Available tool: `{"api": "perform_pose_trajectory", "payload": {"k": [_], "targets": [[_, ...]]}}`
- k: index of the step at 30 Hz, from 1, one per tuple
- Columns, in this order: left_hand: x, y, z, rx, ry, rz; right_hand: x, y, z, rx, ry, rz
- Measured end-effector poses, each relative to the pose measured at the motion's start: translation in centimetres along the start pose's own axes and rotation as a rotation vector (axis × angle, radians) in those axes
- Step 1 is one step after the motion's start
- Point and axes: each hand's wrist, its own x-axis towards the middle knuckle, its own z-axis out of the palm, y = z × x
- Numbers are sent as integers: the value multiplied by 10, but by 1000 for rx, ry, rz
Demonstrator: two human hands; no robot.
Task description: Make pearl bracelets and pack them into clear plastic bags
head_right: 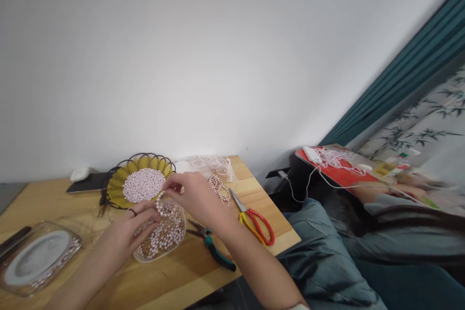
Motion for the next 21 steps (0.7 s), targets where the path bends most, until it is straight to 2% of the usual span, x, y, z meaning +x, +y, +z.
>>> {"api": "perform_pose_trajectory", "payload": {"k": [3, 7, 14, 18, 21], "targets": [[-1, -1, -1, -16, 0, -15, -4, -3, 5, -78, 24, -72], [-1, -3, 1, 6, 4, -62, -14, -14, 8, -135, -63, -133], [-3, 4, -1, 39, -67, -64, -11, -5, 10, -138, -70, -64], [-4, 9, -5, 19, -115, -78, -10, -3, 11, -181, -69, -74], [-3, 9, -6, 26, -137, -120, -14, -7, 13, -162, -116, -104]]}}
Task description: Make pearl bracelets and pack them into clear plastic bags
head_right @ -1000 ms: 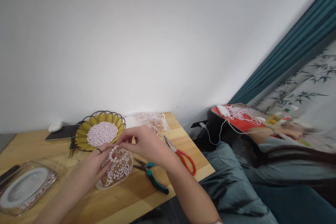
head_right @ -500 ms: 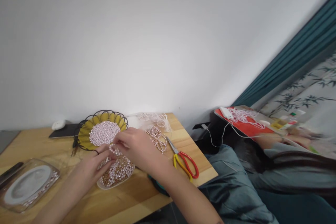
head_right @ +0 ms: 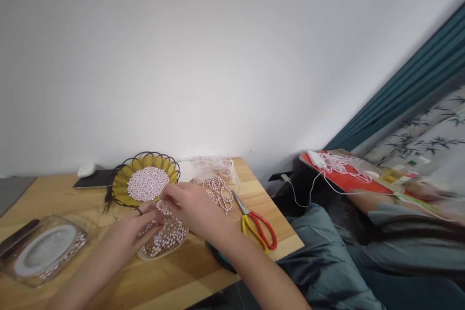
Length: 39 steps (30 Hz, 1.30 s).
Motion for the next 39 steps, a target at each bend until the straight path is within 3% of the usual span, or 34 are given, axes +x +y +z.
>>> {"api": "perform_pose_trajectory", "payload": {"k": [7, 11, 15, 24, 28, 33, 39], "targets": [[1, -6, 4, 51, 13, 3, -2, -2, -1, -118, -77, 3], [2, -6, 6, 94, 41, 48, 1, -3, -6, -182, -156, -105], [2, -3, 4, 105, 32, 68, 3, -2, -6, -214, -189, -95], [2, 1, 2, 167, 79, 125, 8, 7, 0, -36, -153, 34], [2, -1, 4, 205, 70, 118, 9, 6, -2, 118, -39, 68], [3, -3, 7, 208, 55, 121, 9, 4, -3, 144, -144, 2], [3, -11, 7, 122, 67, 157, 12, 6, -5, 221, -109, 27]]}}
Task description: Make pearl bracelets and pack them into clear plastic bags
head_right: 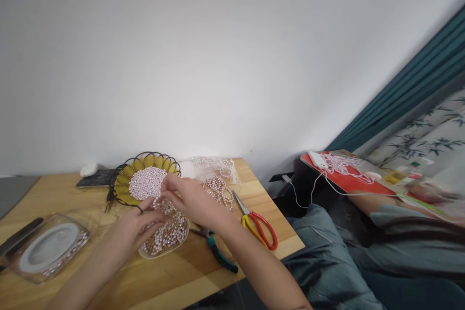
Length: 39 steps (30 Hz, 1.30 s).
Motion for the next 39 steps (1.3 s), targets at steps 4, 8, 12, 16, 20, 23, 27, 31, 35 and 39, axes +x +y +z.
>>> {"api": "perform_pose_trajectory", "payload": {"k": [4, 8, 12, 16, 20, 23, 27, 31, 35, 39], "targets": [[0, -6, -2, -91, 53, 36, -2, 2, 2, -147, -114, -3], [0, -7, -4, -122, 48, 66, -1, 2, 7, -134, -21, -27], [-1, -4, -6, -184, 63, 62, 0, 2, 10, -112, 5, -86], [-5, -5, -7, -205, 111, 40, -3, 3, 11, -139, 24, -90], [-6, -8, -7, -209, 172, 62, -7, 6, 13, -156, 58, -134], [-5, -9, -9, -237, 199, 66, -10, 8, 16, -203, 2, -220], [-6, -9, -10, -329, 184, 19, -13, 9, 18, -224, -28, -260], [-12, -8, -9, -395, 142, -115, -12, 13, 22, -251, -26, -275], [-18, -5, -1, -600, 231, -258, -10, 18, 31, -243, 93, -283], [-18, 0, 7, -912, 429, -393, -13, 22, 40, -198, 206, -311]]}}
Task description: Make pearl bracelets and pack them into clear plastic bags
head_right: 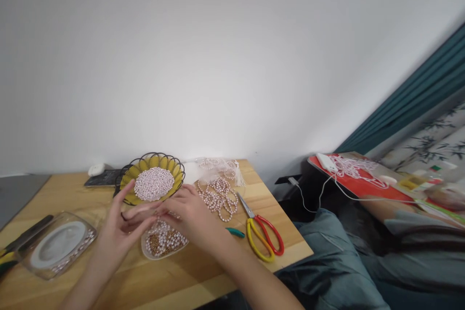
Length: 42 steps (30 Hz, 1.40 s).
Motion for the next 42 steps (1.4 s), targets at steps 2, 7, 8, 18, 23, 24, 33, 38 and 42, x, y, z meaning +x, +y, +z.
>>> {"api": "perform_pose_trajectory", "payload": {"k": [2, 7, 8, 18, 23, 24, 33, 38, 42], "targets": [[1, -1, 3, -42, 11, -43, -3, -2, 4, -13, 65, -4], [5, 2, 3, -12, 26, -32, -12, -8, 13, 11, 300, 8], [6, 3, 4, -11, 31, -25, -13, -8, 15, 53, 352, 69], [4, 20, -6, 122, -7, -3, -15, 3, 19, 630, 230, 497], [3, 20, -13, 254, -23, 32, -14, -1, 14, 701, 124, 525], [3, 20, -14, 264, -28, 36, -14, -2, 13, 694, 133, 534], [-4, 22, -26, 318, -176, 45, -19, -6, 3, 785, 114, 508], [-8, 24, -30, 244, -262, 60, -23, -5, -3, 943, 92, 452], [-7, 25, -34, 232, -302, 139, -25, -2, -3, 1009, 98, 378]]}}
